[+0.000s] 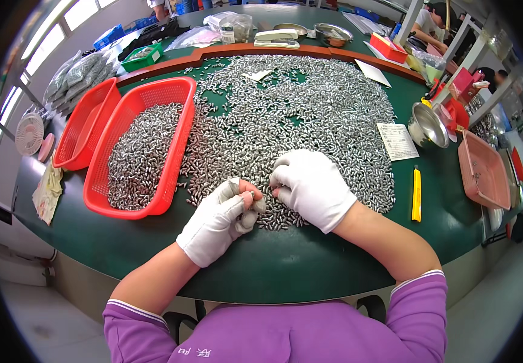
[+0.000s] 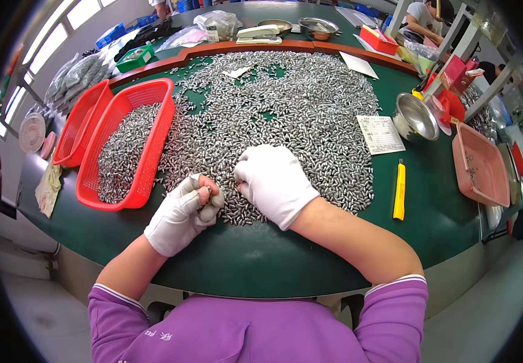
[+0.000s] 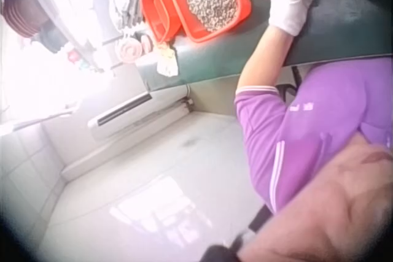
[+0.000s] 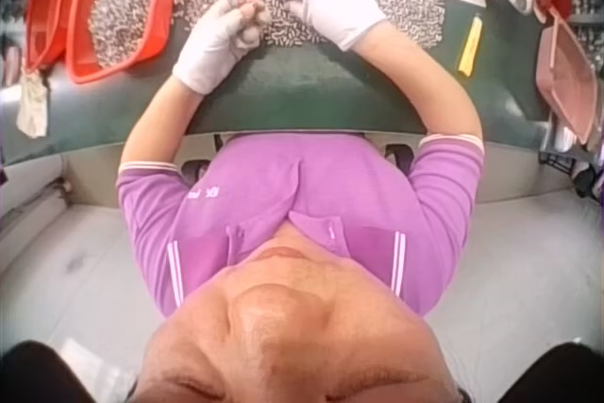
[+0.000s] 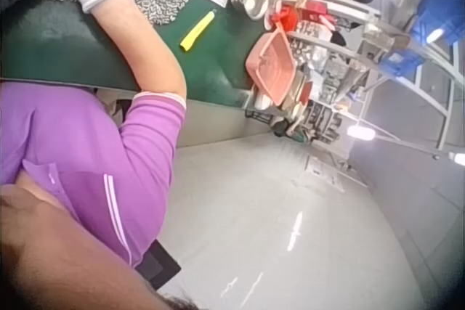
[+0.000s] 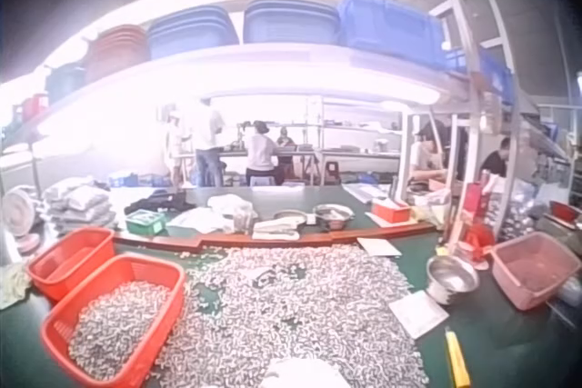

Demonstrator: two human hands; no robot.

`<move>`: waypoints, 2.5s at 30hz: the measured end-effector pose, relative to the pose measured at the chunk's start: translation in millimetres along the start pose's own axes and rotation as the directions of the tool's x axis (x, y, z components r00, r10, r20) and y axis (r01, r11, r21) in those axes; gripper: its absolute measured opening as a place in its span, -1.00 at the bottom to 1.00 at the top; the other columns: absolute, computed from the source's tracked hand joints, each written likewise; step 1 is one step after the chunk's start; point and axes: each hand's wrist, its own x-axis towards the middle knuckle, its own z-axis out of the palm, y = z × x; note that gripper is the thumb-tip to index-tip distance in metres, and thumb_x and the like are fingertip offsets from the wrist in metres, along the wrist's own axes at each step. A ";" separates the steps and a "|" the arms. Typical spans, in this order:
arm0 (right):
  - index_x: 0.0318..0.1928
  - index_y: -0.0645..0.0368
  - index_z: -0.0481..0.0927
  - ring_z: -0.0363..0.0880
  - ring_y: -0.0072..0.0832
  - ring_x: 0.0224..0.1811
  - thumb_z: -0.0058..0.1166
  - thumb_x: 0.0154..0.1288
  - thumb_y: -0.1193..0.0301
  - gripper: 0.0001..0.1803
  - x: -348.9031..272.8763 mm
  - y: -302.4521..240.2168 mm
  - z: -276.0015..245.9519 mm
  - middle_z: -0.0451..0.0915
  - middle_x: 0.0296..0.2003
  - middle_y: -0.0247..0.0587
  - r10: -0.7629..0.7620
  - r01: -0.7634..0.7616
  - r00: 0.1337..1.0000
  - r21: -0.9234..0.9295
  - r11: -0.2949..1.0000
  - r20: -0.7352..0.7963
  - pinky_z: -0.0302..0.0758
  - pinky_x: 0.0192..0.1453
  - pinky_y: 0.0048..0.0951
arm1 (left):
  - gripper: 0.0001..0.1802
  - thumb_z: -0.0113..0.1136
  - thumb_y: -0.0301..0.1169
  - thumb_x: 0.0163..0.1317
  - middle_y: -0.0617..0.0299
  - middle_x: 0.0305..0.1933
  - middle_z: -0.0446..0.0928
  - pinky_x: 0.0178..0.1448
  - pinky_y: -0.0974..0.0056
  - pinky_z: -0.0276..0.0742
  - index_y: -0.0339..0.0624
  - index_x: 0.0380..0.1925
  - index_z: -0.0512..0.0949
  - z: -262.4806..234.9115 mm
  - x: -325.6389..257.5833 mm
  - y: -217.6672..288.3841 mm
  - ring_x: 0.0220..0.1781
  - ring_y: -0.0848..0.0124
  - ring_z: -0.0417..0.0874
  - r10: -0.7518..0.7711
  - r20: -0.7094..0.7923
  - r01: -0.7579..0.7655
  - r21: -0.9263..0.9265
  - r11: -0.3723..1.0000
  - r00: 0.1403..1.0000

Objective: Sorting and inspecting small metal hardware components at a workbench.

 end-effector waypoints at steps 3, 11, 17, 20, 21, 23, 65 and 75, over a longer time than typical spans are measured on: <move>-0.41 0.12 0.61 0.59 -0.22 -0.24 0.28 0.05 0.36 -0.85 -0.5 -0.8 2.4 0.56 -0.37 -0.25 -0.011 0.010 0.999 -0.003 1.000 -0.031 0.54 -0.12 -0.22 | -0.81 0.16 -0.31 0.41 0.32 -0.24 0.55 -0.23 0.52 0.38 -0.11 -0.08 0.46 0.3 0.2 0.0 -0.36 0.63 0.43 -0.005 -0.017 0.005 -0.012 1.000 1.000; -0.35 0.19 0.58 0.62 -0.22 -0.18 0.28 0.08 0.52 -0.87 6.2 -16.0 -15.1 0.62 -0.25 -0.17 0.037 0.024 0.987 0.379 0.925 -0.153 0.55 -0.04 -0.28 | -0.72 0.25 -0.32 0.33 0.32 -0.19 0.52 -0.16 0.51 0.37 -0.11 -0.05 0.44 -1.4 1.2 0.3 -0.33 0.62 0.39 -0.004 0.062 0.010 -0.093 0.996 0.998; -0.24 0.17 0.64 0.60 -0.34 -0.05 0.30 0.18 0.50 -0.86 2.7 -21.0 -13.9 0.61 -0.16 -0.21 0.057 -0.015 0.998 0.662 0.749 -0.042 0.50 0.10 -0.36 | -0.71 0.30 -0.34 0.29 0.34 -0.23 0.49 -0.26 0.50 0.28 -0.09 -0.09 0.43 -0.1 0.3 0.6 -0.36 0.61 0.34 0.019 0.108 -0.009 -0.093 0.996 0.994; -0.21 0.18 0.63 0.60 -0.35 -0.06 0.29 0.20 0.48 -0.84 2.4 -19.2 -9.8 0.61 -0.15 -0.20 0.047 -0.015 0.999 0.699 0.715 -0.027 0.49 0.11 -0.37 | -0.72 0.31 -0.34 0.29 0.33 -0.25 0.49 -0.29 0.49 0.26 -0.09 -0.10 0.43 -0.1 0.0 1.1 -0.38 0.61 0.34 0.008 0.061 -0.006 -0.045 0.999 0.998; -0.21 0.18 0.63 0.60 -0.35 -0.06 0.29 0.20 0.48 -0.84 3.1 -20.1 -11.6 0.61 -0.15 -0.20 0.048 -0.015 0.998 0.698 0.716 -0.028 0.49 0.11 -0.37 | -0.72 0.31 -0.34 0.29 0.33 -0.25 0.49 -0.29 0.49 0.26 -0.09 -0.10 0.43 -0.4 0.0 1.0 -0.38 0.61 0.34 0.008 0.062 -0.006 -0.044 0.999 0.998; -0.18 0.19 0.63 0.59 -0.37 -0.05 0.28 0.21 0.47 -0.82 5.4 -21.9 -17.0 0.61 -0.16 -0.20 0.201 -0.193 0.978 0.657 0.729 0.064 0.49 0.12 -0.39 | -0.74 0.29 -0.33 0.31 0.32 -0.26 0.49 -0.29 0.49 0.28 -0.10 -0.11 0.43 -1.0 -0.2 0.4 -0.40 0.61 0.34 0.014 0.044 -0.012 -0.041 0.999 0.999; -0.28 0.14 0.64 0.60 -0.22 -0.16 0.31 0.15 0.24 -0.75 7.0 -7.3 -13.3 0.63 -0.24 -0.19 -0.052 0.144 0.969 0.381 0.913 -0.242 0.53 -0.04 -0.23 | -0.77 0.24 -0.29 0.35 0.39 -0.24 0.47 -0.32 0.49 0.21 -0.05 -0.09 0.46 -9.3 5.1 0.4 -0.44 0.61 0.25 -0.120 0.319 0.201 -0.234 0.951 0.940; -0.45 0.12 0.63 0.59 -0.24 -0.23 0.27 0.02 0.39 -0.89 2.0 1.9 6.4 0.58 -0.33 -0.27 -0.086 0.087 0.992 0.005 0.996 -0.094 0.54 -0.12 -0.25 | -0.79 0.21 -0.24 0.36 0.35 -0.28 0.48 -0.35 0.46 0.20 -0.08 -0.15 0.49 -6.4 5.7 1.7 -0.48 0.57 0.27 -0.123 0.225 0.183 -0.271 0.945 0.967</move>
